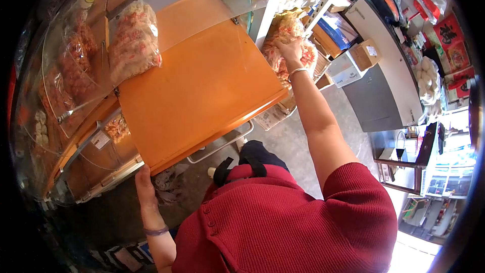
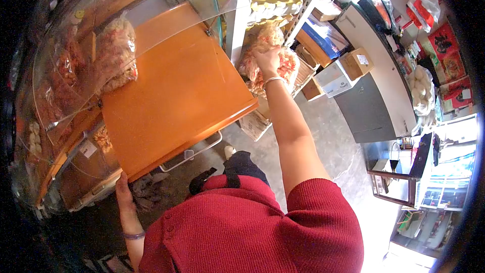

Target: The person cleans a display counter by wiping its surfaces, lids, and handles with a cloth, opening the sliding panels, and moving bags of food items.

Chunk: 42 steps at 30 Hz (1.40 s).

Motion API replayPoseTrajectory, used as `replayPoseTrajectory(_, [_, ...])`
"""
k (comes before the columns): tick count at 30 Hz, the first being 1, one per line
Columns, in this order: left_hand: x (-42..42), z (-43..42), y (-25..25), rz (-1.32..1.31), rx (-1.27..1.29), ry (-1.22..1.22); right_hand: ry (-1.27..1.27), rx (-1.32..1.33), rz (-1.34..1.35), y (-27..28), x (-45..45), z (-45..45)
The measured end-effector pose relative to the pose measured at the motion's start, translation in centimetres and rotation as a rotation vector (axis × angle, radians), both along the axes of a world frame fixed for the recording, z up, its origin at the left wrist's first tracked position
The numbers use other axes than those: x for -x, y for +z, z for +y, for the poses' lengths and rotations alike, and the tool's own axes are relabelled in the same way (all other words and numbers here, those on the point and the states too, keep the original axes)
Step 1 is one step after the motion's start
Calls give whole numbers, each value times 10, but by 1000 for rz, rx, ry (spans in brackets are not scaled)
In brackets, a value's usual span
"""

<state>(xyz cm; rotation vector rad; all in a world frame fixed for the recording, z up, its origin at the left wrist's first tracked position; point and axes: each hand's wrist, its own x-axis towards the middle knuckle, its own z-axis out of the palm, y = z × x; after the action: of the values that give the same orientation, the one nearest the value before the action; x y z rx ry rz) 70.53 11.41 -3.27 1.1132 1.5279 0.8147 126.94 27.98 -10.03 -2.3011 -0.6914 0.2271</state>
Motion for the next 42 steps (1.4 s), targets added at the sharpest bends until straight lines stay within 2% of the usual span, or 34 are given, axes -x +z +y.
replayPoseTrajectory(4, [-3,0,5,-16,6,-5,52,13,39,-10,-3,4])
replayPoseTrajectory(10, [2,1,1,-49,-23,-70,127,67,-62,-7,4,-4])
replayPoseTrajectory(12, [0,2,1,-28,-29,-27,130,97,-203,-8,6,-3])
replayPoseTrajectory(15, [-4,1,3,-76,-11,-3,146,32,-104,-7,1,-8])
replayPoseTrajectory(19, [-1,3,2,-134,-7,-44,220,107,-240,29,4,-36])
replayPoseTrajectory(21, [-2,3,6,-148,-4,-79,225,-213,-244,43,3,-55])
replayPoseTrajectory(23, [-19,0,13,-118,-60,-21,245,-640,-101,52,6,-64])
replayPoseTrajectory(25, [-14,1,8,-101,-110,-20,348,-741,133,122,65,-85])
replayPoseTrajectory(28, [-10,1,9,-73,-168,-43,805,-743,305,164,133,-83])
replayPoseTrajectory(29, [-15,1,11,-63,-119,-12,982,-675,316,137,133,-60])
replayPoseTrajectory(31, [-14,0,11,-56,-80,38,1169,-484,379,161,197,-30])
replayPoseTrajectory(32, [-11,-1,5,-72,-96,23,1254,-470,393,147,212,4])
replayPoseTrajectory(34, [-14,0,5,-112,-65,39,1121,-110,101,181,258,37])
replayPoseTrajectory(39, [-19,-1,15,-38,-106,41,1129,-48,-97,151,304,122])
replayPoseTrajectory(42, [-17,0,12,-51,-130,-5,1235,32,-610,109,305,178])
